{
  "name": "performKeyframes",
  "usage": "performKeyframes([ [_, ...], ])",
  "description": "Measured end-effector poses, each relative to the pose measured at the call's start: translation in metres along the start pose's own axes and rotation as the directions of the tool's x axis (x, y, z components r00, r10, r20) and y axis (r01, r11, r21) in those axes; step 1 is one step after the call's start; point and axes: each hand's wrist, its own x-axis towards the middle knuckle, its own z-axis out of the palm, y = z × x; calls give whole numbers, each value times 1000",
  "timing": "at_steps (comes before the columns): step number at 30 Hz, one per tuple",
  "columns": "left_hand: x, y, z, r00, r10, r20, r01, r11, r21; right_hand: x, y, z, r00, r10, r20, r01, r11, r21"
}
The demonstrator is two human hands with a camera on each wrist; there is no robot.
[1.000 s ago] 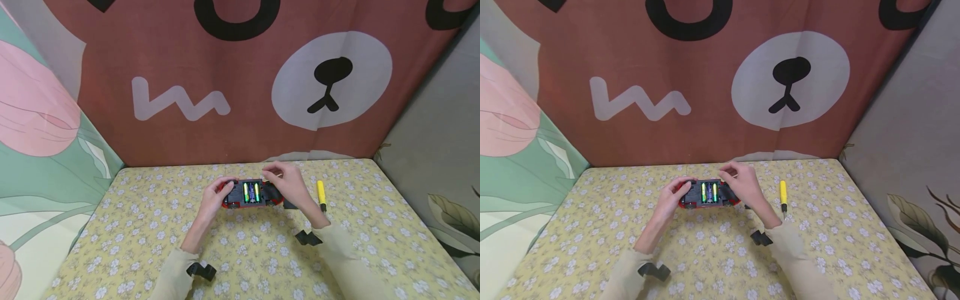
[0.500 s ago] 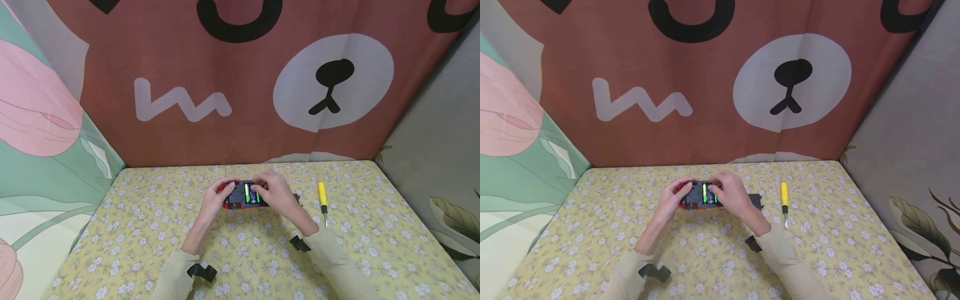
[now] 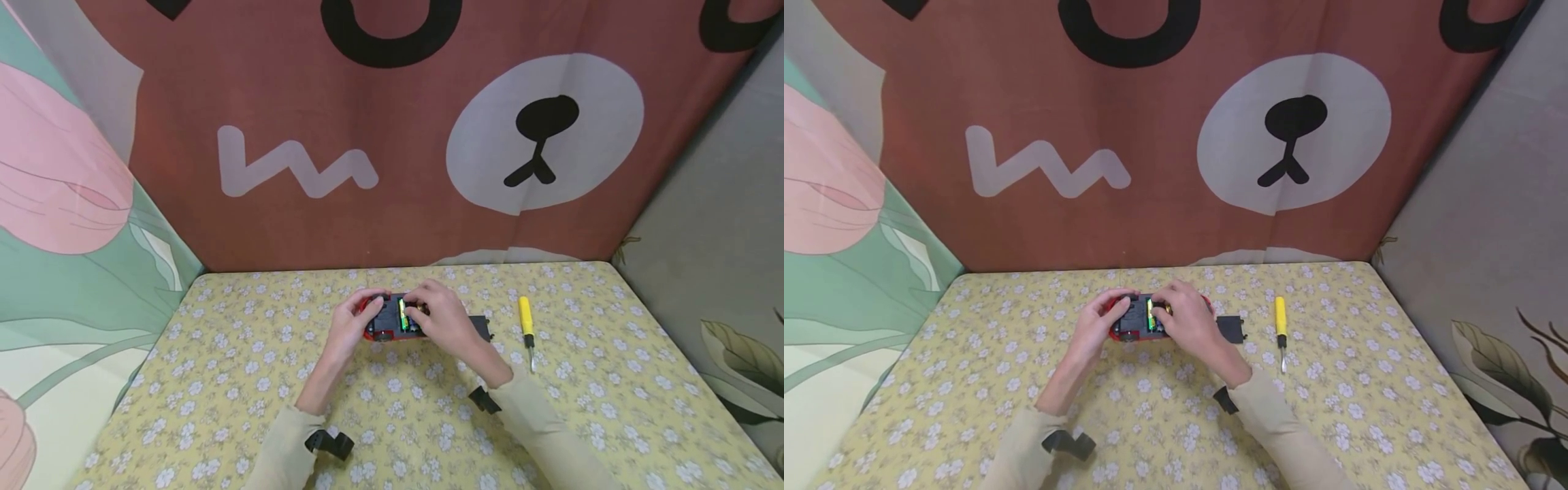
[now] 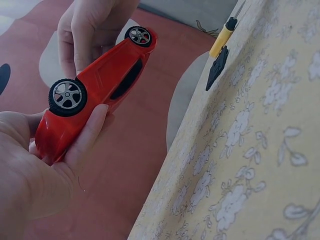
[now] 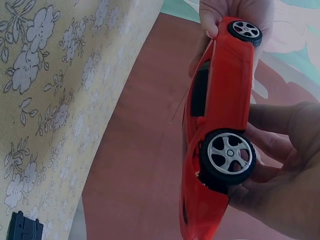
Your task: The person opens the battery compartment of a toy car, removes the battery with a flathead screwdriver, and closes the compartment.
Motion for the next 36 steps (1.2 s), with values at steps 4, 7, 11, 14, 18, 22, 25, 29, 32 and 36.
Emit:
performKeyframes([
  [4, 0, 0, 0, 1000, -7, 0, 7, 1000, -11, 0, 1, 2, 1000, 12, 1, -12, 1000, -1],
  [7, 0, 0, 0, 1000, -12, -4, 12, 1000, -17, 0, 2, 3, 1000, 12, 2, -12, 1000, -9],
  [11, 0, 1, 0, 1000, -14, -14, 14, 1000, -22, 0, 3, 5, 1000, 11, -6, -12, 1000, -14],
  [14, 0, 1, 1, 1000, -10, -21, 10, 1000, -12, 1, 3, 6, 1000, 12, -18, -12, 1000, -21],
  [18, -1, 2, 2, 1000, 5, -20, -5, 1000, -5, 2, 4, 6, 1000, 16, -22, -17, 999, -32],
  [22, -1, 2, 3, 1000, 12, -12, -12, 1000, -11, 2, 4, 6, 999, 31, -13, -31, 999, -37],
  [25, -2, 2, 3, 1000, 4, -7, -4, 1000, -11, 2, 3, 5, 999, 37, -7, -38, 999, -35],
  [29, -3, 2, 3, 1000, -7, -3, 7, 1000, -5, 2, 3, 2, 999, 32, 5, -32, 999, 8],
  [32, -3, 2, 3, 1000, -7, -2, 7, 1000, -9, 2, 4, 0, 1000, 22, 9, -22, 999, 48],
  [36, -1, 2, 2, 1000, -7, -6, 7, 1000, -22, 3, 5, -3, 999, 29, 12, -30, 995, 92],
])
